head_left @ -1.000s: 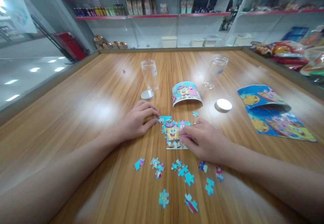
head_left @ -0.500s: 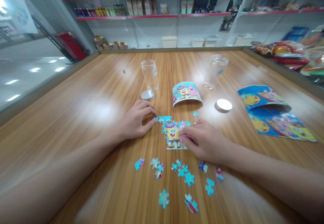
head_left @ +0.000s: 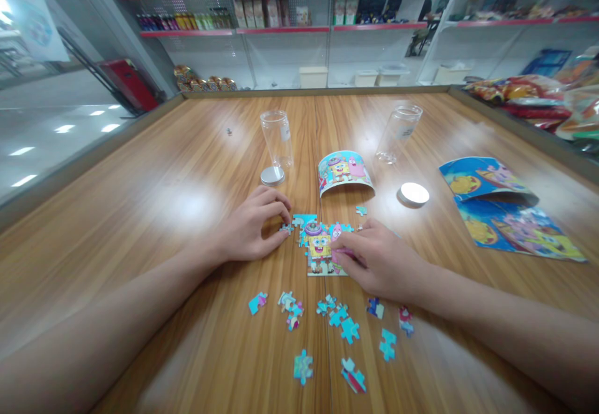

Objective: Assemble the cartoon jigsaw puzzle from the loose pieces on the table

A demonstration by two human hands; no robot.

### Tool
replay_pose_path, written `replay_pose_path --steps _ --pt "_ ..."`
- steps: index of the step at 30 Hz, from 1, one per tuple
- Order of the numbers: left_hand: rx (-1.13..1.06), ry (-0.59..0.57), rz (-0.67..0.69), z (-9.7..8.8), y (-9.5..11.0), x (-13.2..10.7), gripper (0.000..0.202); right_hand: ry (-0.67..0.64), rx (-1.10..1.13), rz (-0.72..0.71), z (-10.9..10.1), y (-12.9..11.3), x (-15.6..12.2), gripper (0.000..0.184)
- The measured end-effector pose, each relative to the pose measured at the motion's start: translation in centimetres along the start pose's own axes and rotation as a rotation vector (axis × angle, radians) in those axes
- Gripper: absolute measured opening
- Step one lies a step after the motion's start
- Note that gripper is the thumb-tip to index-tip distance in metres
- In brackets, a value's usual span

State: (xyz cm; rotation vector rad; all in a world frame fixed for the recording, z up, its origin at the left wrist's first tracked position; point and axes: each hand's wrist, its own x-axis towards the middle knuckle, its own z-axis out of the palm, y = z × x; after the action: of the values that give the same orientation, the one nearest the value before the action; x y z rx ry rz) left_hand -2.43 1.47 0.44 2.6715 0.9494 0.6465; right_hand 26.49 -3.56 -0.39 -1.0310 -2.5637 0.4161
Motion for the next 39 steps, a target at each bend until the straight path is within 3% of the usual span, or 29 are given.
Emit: replay_pose_path --steps 17,22,26,30,39 --pt "-0.019 -0.078 -0.007 -0.6 0.37 -0.07 0.007 0.0 -0.017 0.0 -0.07 -0.11 0.09 0.018" --pt "-0.008 -0.053 0.037 -0.78 0.27 0.01 0.006 0.021 -0.019 0.003 0.14 -0.09 0.09 0.018" --pt "0.011 -0.008 0.177 -0.48 0.34 -0.04 0.027 0.026 -0.049 0.004 0.24 -0.09 0.15 0.02" --pt "0.035 -0.058 0.248 -0.12 0.82 -0.2 0.045 0.027 -0.058 -0.005 0.25 -0.14 0.17 0.022" --pt "0.024 -0.092 0.222 -0.07 -0.04 -0.47 0.042 0.011 -0.04 0.008 0.34 -0.01 0.08 0.021"
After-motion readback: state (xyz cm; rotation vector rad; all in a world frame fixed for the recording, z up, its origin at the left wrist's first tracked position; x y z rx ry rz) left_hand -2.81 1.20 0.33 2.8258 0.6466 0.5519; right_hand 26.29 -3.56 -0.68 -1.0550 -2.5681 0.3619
